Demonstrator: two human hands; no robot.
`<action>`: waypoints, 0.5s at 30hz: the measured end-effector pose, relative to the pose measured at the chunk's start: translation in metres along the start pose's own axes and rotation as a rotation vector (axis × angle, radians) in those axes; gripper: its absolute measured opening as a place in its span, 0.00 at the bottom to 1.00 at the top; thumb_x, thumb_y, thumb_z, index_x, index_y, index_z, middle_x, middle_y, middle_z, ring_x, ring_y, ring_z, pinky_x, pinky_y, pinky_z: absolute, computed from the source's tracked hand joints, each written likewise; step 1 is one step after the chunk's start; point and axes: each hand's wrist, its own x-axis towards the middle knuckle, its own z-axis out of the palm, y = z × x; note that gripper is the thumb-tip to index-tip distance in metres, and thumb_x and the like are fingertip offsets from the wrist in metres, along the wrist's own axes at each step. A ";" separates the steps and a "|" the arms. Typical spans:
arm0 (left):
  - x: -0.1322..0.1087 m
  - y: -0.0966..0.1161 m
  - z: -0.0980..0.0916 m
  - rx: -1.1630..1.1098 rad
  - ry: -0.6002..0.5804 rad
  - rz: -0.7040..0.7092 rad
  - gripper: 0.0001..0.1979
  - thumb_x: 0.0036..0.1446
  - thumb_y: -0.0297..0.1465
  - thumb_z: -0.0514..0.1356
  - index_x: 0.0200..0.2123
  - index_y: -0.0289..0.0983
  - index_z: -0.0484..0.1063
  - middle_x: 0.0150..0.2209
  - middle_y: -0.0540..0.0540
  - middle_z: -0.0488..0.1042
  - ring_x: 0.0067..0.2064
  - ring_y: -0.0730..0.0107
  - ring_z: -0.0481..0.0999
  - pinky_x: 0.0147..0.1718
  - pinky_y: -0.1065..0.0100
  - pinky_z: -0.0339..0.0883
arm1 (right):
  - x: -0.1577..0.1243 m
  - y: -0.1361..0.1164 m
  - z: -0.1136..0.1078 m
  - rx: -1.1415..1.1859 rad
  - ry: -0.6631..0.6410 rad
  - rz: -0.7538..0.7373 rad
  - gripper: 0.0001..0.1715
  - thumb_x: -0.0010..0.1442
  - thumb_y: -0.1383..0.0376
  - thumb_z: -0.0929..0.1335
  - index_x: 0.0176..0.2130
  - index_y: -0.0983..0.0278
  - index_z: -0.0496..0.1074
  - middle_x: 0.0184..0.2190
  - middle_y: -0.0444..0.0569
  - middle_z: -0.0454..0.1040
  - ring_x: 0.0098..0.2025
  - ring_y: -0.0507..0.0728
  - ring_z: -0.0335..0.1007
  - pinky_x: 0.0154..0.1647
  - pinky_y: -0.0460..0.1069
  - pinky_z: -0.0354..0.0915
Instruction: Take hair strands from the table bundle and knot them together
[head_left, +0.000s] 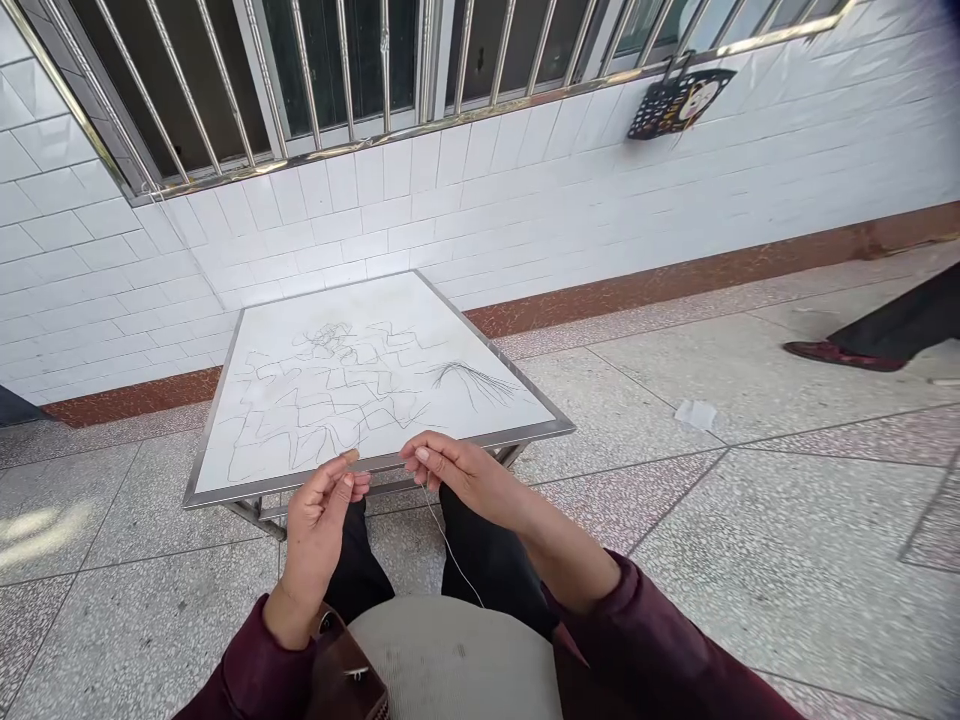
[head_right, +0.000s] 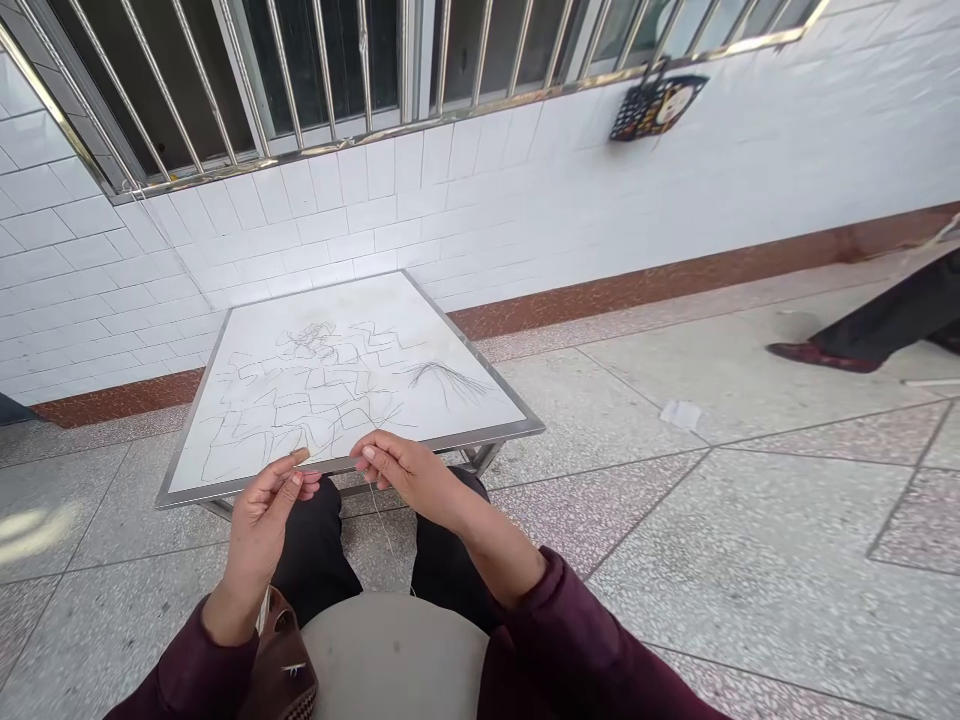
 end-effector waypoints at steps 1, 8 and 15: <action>-0.001 0.001 -0.001 -0.004 0.013 0.002 0.18 0.58 0.40 0.63 0.48 0.38 0.76 0.38 0.44 0.82 0.37 0.66 0.80 0.41 0.62 0.75 | -0.002 0.000 0.002 0.028 -0.007 0.008 0.18 0.66 0.54 0.60 0.42 0.61 0.72 0.33 0.48 0.75 0.32 0.53 0.70 0.32 0.48 0.67; -0.008 0.002 0.001 0.015 0.005 0.007 0.17 0.59 0.39 0.62 0.49 0.37 0.76 0.40 0.43 0.81 0.38 0.66 0.80 0.43 0.62 0.75 | -0.006 0.000 0.022 -0.050 0.039 -0.021 0.09 0.62 0.60 0.65 0.36 0.59 0.73 0.28 0.43 0.71 0.25 0.51 0.66 0.26 0.45 0.63; -0.006 0.002 -0.020 0.049 0.127 0.045 0.19 0.61 0.39 0.61 0.52 0.37 0.73 0.38 0.44 0.81 0.38 0.68 0.79 0.42 0.64 0.73 | -0.008 0.002 0.008 -0.262 0.212 -0.094 0.10 0.62 0.63 0.62 0.32 0.60 0.71 0.27 0.43 0.69 0.21 0.49 0.62 0.26 0.46 0.61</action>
